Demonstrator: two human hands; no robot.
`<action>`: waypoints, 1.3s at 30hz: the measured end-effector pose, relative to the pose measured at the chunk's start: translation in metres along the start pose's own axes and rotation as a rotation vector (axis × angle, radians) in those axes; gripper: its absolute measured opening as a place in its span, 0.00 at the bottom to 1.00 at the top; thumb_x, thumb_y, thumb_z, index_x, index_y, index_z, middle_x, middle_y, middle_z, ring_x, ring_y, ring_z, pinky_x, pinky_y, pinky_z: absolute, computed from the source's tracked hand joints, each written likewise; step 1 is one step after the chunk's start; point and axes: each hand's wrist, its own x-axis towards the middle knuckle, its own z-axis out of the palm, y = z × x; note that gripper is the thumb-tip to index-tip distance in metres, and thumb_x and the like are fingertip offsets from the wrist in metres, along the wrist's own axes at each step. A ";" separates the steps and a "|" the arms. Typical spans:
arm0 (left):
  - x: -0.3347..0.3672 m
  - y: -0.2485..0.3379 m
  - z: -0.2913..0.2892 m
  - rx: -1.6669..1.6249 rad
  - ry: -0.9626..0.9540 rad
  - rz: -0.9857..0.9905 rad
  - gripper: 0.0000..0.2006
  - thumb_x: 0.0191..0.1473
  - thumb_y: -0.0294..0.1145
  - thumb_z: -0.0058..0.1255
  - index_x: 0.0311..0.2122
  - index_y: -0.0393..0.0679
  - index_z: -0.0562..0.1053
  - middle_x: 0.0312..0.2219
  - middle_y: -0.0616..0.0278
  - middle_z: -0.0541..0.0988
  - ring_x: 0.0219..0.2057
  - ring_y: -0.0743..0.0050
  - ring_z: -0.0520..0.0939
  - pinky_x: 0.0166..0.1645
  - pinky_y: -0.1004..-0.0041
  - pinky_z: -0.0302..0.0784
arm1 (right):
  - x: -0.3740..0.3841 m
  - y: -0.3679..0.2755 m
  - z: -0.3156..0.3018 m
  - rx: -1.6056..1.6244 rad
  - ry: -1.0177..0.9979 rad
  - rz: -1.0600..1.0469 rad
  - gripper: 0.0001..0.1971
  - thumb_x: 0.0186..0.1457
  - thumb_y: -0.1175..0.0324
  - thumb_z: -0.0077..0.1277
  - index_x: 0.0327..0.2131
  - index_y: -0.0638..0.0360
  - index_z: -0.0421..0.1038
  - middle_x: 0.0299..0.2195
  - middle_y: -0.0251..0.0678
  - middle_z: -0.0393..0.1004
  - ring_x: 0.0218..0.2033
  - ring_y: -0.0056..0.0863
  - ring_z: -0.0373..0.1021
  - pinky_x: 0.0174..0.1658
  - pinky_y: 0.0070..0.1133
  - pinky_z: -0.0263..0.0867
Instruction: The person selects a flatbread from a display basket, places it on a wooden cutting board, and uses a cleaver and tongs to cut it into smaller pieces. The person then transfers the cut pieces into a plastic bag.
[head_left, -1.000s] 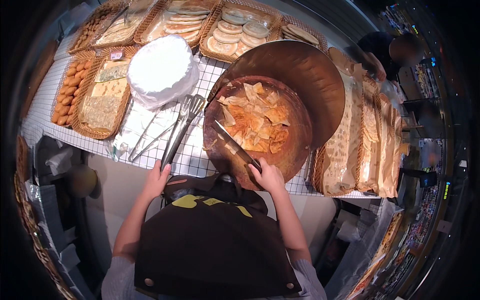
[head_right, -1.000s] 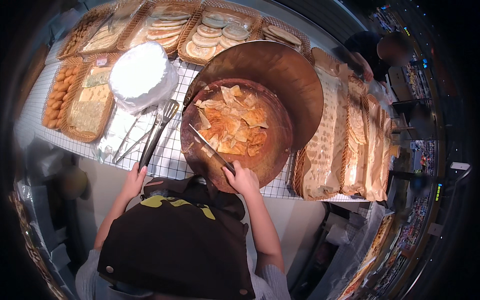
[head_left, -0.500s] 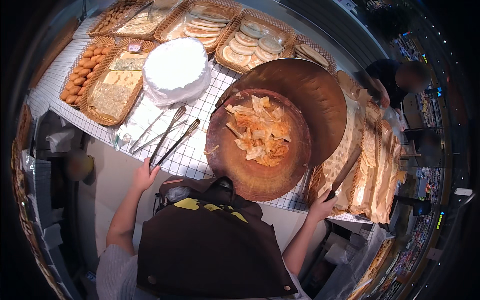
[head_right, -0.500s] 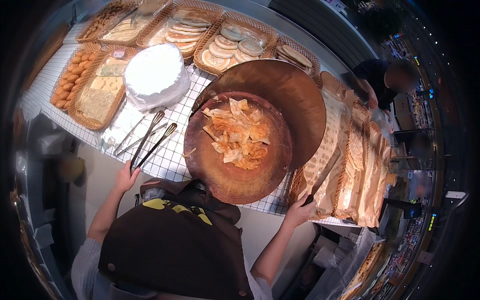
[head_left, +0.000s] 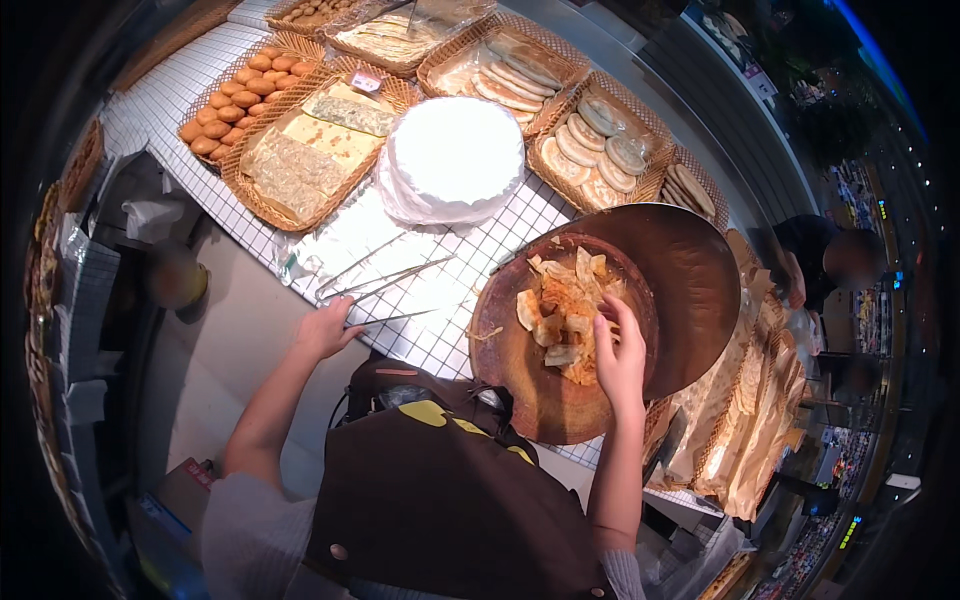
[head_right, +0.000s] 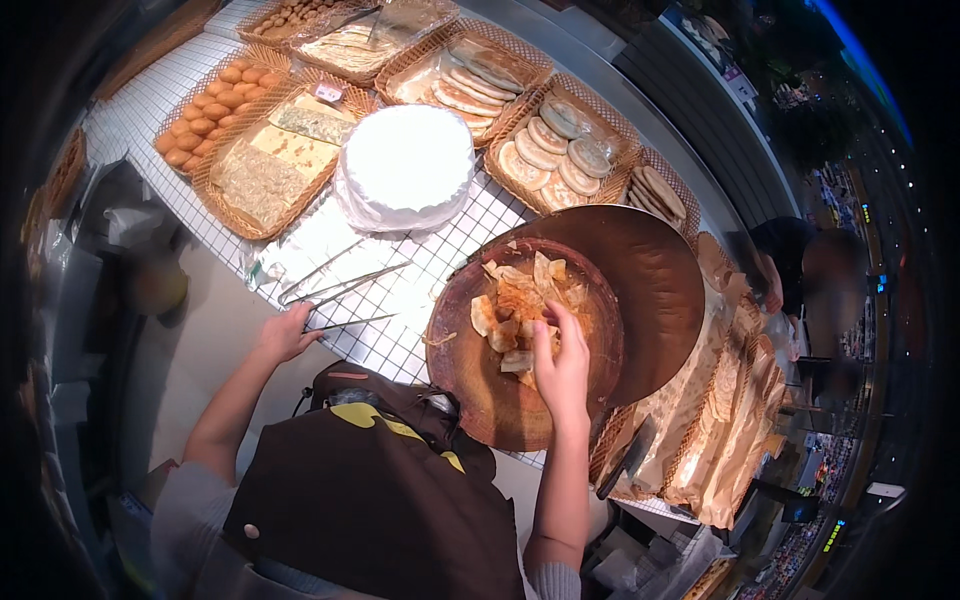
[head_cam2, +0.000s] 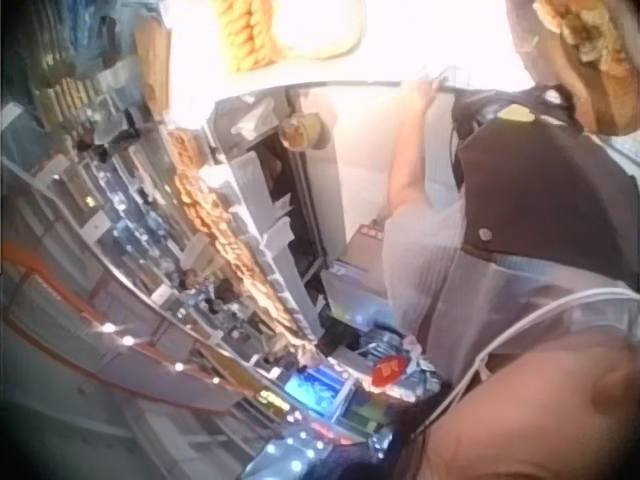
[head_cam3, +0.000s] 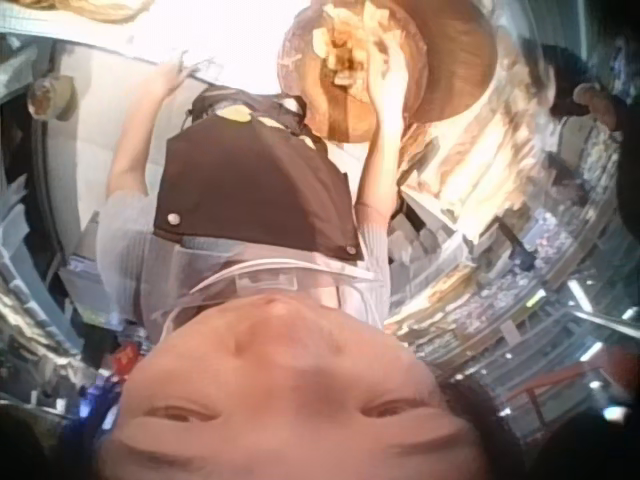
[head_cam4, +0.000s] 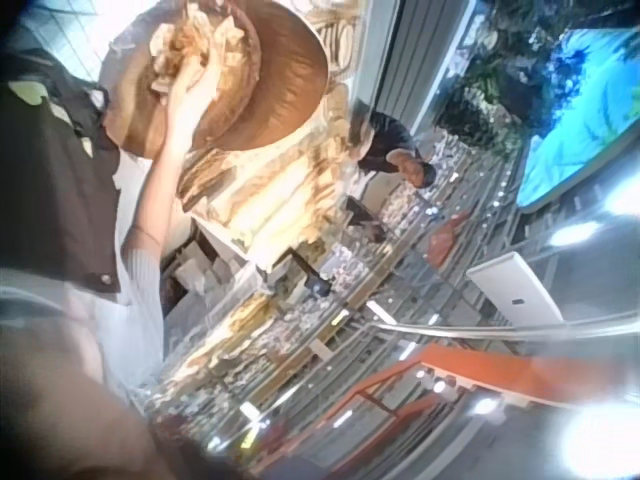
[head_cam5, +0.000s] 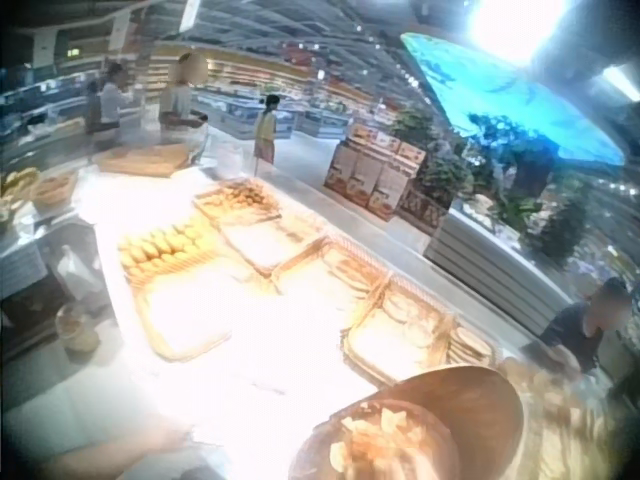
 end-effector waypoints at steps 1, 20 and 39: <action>0.010 0.005 -0.003 -0.013 0.010 0.005 0.27 0.50 0.51 0.55 0.47 0.41 0.65 0.39 0.53 0.73 0.37 0.48 0.77 0.39 0.55 0.72 | 0.026 -0.030 0.035 -0.067 -0.048 -0.329 0.19 0.57 0.71 0.49 0.52 0.63 0.66 0.49 0.49 0.69 0.51 0.45 0.66 0.55 0.32 0.60; 0.145 0.055 -0.050 -1.205 0.702 -0.057 0.22 0.56 0.35 0.51 0.56 0.45 0.65 0.46 0.56 0.70 0.48 0.65 0.71 0.49 0.68 0.69 | 0.210 -0.077 0.217 0.978 -0.497 0.610 0.06 0.57 0.68 0.54 0.29 0.58 0.70 0.26 0.30 0.73 0.28 0.20 0.67 0.35 0.17 0.63; 0.200 0.106 -0.074 -1.815 -0.131 -0.168 0.38 0.57 0.66 0.36 0.66 0.56 0.47 0.65 0.60 0.47 0.65 0.60 0.52 0.58 0.45 0.56 | 0.195 -0.083 0.159 1.480 -0.363 0.298 0.08 0.64 0.61 0.42 0.37 0.53 0.66 0.29 0.29 0.66 0.29 0.23 0.62 0.40 0.25 0.61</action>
